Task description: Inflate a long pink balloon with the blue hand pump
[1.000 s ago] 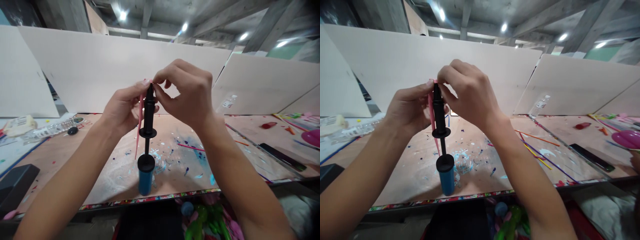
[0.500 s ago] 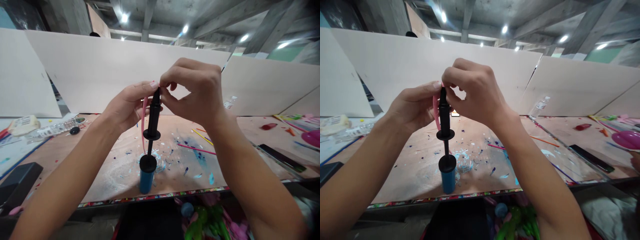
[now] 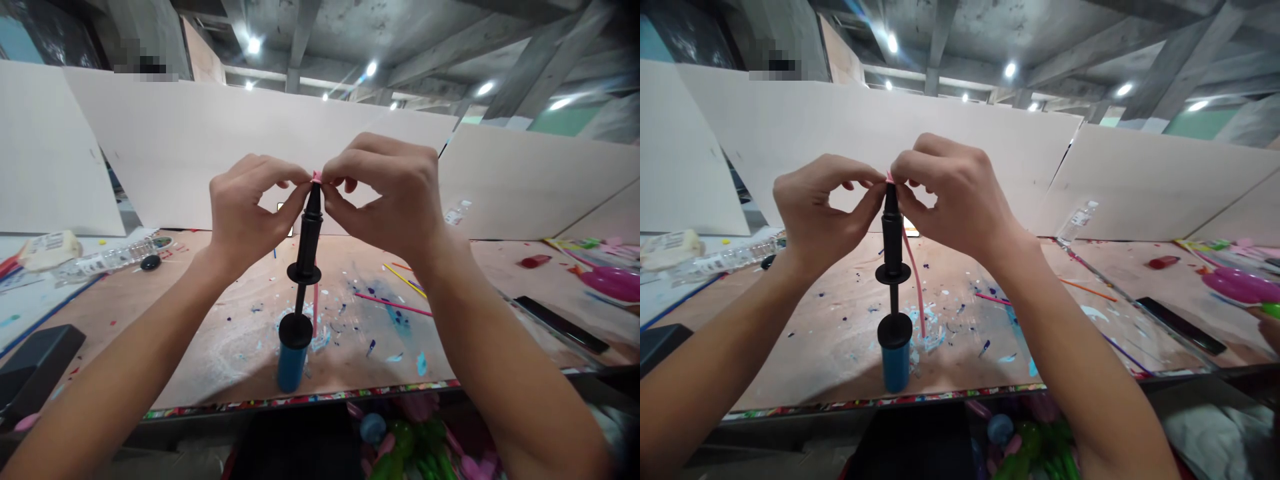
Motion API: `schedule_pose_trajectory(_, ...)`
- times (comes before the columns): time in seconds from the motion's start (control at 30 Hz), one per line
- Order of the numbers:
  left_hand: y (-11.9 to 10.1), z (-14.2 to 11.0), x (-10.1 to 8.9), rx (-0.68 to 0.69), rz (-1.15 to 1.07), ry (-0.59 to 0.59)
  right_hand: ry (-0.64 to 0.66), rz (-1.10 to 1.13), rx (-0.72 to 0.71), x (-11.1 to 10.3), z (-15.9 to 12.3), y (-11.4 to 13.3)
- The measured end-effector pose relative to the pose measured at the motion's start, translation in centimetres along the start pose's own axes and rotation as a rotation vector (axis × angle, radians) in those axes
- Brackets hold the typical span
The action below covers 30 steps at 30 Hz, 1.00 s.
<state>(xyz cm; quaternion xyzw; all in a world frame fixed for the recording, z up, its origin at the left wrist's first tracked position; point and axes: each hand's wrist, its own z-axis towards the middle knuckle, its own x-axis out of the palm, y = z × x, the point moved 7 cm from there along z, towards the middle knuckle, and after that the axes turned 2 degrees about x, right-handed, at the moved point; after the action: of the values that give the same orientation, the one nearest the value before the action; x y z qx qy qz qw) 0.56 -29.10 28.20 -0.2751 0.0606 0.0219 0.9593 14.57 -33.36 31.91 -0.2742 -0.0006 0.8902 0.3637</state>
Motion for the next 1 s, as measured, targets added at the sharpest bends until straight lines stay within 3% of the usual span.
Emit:
schedule_pose_trajectory(0.13,0.1,0.4,-0.2,-0.07,-0.081,0.056,0.007,0.005,-0.003,0.1,-0.1,-0.1)
schedule_pose_trajectory(0.43,-2.4,1.8,-0.6,0.075,0.068,0.142,-0.006,0.01,-0.071,-0.1,-0.2,0.7)
schedule_pose_trajectory(0.57,-2.5,1.7,-0.5,0.045,0.023,0.206,0.01,-0.007,-0.107,0.0,-0.7,1.2)
schedule_pose_trajectory(1.0,-3.5,0.6,-1.1,-0.015,-0.056,0.354,0.203,-0.093,-0.325,-0.6,-2.2,4.1)
